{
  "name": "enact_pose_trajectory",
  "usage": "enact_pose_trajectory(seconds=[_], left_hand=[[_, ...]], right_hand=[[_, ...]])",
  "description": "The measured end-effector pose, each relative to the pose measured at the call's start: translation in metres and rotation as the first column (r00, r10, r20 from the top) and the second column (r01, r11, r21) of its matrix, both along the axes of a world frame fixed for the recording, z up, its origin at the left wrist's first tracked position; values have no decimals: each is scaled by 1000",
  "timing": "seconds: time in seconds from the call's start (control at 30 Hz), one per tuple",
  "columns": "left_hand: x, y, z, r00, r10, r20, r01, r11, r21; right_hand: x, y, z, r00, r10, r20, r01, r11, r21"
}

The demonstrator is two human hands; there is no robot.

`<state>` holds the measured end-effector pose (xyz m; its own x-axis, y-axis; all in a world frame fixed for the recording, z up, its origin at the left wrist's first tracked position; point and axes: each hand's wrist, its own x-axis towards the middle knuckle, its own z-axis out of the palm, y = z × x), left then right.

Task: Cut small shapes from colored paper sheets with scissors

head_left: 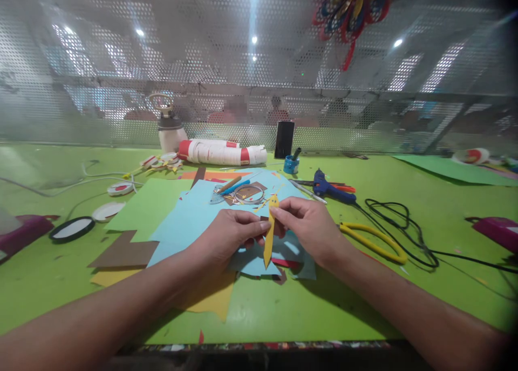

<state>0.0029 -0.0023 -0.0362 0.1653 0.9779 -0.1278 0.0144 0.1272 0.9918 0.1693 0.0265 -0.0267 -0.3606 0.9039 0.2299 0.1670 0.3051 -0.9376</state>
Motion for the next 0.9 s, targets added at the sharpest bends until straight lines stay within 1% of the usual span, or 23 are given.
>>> enact_pose_trajectory(seconds=[0.53, 0.9], left_hand=[[1, 0, 0, 1000, 4, -4, -4, 1000, -3], [3, 0, 0, 1000, -8, 11, 8, 1000, -5]], right_hand=[[0, -1, 0, 999, -12, -34, 12, 1000, -15], [-1, -2, 2, 999, -50, 13, 50, 999, -11]])
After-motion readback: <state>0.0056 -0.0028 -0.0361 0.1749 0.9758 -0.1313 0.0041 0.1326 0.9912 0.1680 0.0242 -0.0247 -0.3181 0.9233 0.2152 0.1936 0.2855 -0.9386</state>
